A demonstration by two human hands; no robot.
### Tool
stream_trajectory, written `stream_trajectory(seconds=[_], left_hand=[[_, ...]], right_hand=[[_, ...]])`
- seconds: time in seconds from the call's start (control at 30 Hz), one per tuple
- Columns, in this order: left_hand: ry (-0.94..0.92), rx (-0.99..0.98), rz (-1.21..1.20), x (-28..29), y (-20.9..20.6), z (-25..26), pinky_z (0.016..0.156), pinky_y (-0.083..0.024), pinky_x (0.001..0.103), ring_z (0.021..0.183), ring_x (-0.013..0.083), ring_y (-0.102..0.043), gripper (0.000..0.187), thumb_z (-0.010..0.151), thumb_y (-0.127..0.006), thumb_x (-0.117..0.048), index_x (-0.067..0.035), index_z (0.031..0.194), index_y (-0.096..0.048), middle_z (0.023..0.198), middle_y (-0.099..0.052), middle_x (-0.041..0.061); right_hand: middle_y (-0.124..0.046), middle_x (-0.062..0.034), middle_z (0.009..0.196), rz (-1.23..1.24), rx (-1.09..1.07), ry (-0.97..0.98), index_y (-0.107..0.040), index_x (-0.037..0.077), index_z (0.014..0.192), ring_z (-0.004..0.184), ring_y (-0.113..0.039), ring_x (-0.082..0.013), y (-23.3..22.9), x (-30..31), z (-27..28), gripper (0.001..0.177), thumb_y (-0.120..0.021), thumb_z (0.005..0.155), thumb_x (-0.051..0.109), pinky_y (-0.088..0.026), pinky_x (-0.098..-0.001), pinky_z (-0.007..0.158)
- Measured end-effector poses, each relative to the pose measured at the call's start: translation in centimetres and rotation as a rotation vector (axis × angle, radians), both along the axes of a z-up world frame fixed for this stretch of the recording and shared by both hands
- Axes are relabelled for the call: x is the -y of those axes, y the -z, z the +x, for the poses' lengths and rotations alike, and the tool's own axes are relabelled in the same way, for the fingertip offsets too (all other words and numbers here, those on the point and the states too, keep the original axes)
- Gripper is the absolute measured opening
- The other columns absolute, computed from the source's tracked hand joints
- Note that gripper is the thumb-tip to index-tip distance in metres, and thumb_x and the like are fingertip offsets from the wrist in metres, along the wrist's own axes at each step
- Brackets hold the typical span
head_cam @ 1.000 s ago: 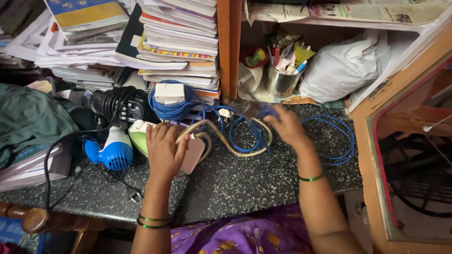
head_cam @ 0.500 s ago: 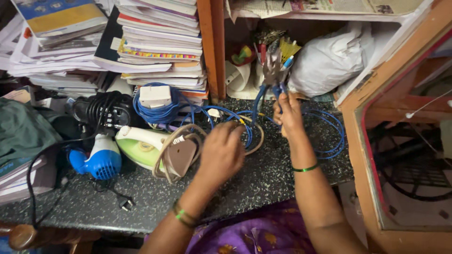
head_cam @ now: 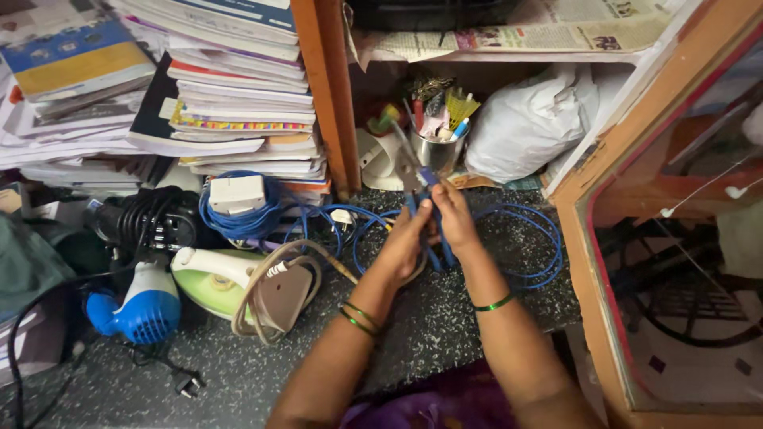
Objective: The person organizes a cluttered desk by picking up and placing down various items, including an iron, hair dryer, extension cord, and a black electronic device. They wrap the iron's cord and place the items back on the desk or shelf.
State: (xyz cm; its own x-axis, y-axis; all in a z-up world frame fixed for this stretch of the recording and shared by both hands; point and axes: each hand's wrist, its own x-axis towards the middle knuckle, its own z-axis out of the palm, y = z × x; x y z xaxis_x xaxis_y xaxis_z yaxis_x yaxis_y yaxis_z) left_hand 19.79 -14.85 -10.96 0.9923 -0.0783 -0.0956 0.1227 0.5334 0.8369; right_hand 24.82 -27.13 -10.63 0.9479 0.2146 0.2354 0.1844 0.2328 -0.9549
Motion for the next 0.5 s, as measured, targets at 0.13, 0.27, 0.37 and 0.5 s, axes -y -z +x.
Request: stream_trajectory(seconds=[0.13, 0.27, 0.37, 0.5], left_hand=[[-0.012, -0.029, -0.101, 0.2, -1.8, -1.0, 0.083, -0.058, 0.037, 0.103, 0.0197, -0.069, 0.053, 0.088, -0.068, -0.042, -0.012, 0.129, -0.052, 0.118, -0.067, 0.008], [-0.166, 0.098, -0.056, 0.9, -3.2, -1.4, 0.081, -0.055, 0.031, 0.096, 0.0153, -0.067, 0.051, 0.086, -0.082, -0.021, -0.005, 0.126, -0.055, 0.110, -0.068, 0.004], [-0.259, 0.152, -0.080, 1.3, -3.3, -1.8, 0.069, -0.051, 0.029, 0.082, 0.0151, -0.064, 0.046, 0.088, -0.086, -0.014, 0.001, 0.121, -0.058, 0.098, -0.068, 0.004], [-0.354, 0.007, -0.031, 0.8, -3.7, -1.9, 0.056, -0.056, 0.030, 0.065, 0.0143, -0.065, 0.042, 0.082, -0.083, -0.010, -0.002, 0.113, -0.056, 0.085, -0.066, 0.005]], right_hand=[[-0.067, -0.0029, 0.097, -0.218, 0.232, 0.132, -0.064, 0.003, 0.125, 0.089, -0.058, -0.0134, 2.4, -0.8, 1.5, 0.041, -0.055, 0.106, 0.038, -0.050, -0.0274, 0.079], [-0.066, -0.0066, 0.108, -0.205, 0.455, 0.246, -0.064, -0.001, 0.112, 0.102, -0.060, -0.0197, 4.2, -1.0, 2.8, 0.033, -0.056, 0.108, 0.032, -0.048, -0.0325, 0.093], [-0.066, -0.0079, 0.105, -0.256, 0.439, 0.225, -0.067, 0.000, 0.100, 0.106, -0.060, -0.0213, 3.8, -0.5, 2.9, 0.032, -0.055, 0.108, 0.029, -0.045, -0.0334, 0.098], [-0.065, -0.0075, 0.104, -0.246, 0.440, 0.153, -0.067, 0.000, 0.098, 0.104, -0.060, -0.0214, 3.0, 0.0, 2.5, 0.028, -0.059, 0.106, 0.026, -0.046, -0.0322, 0.096]])
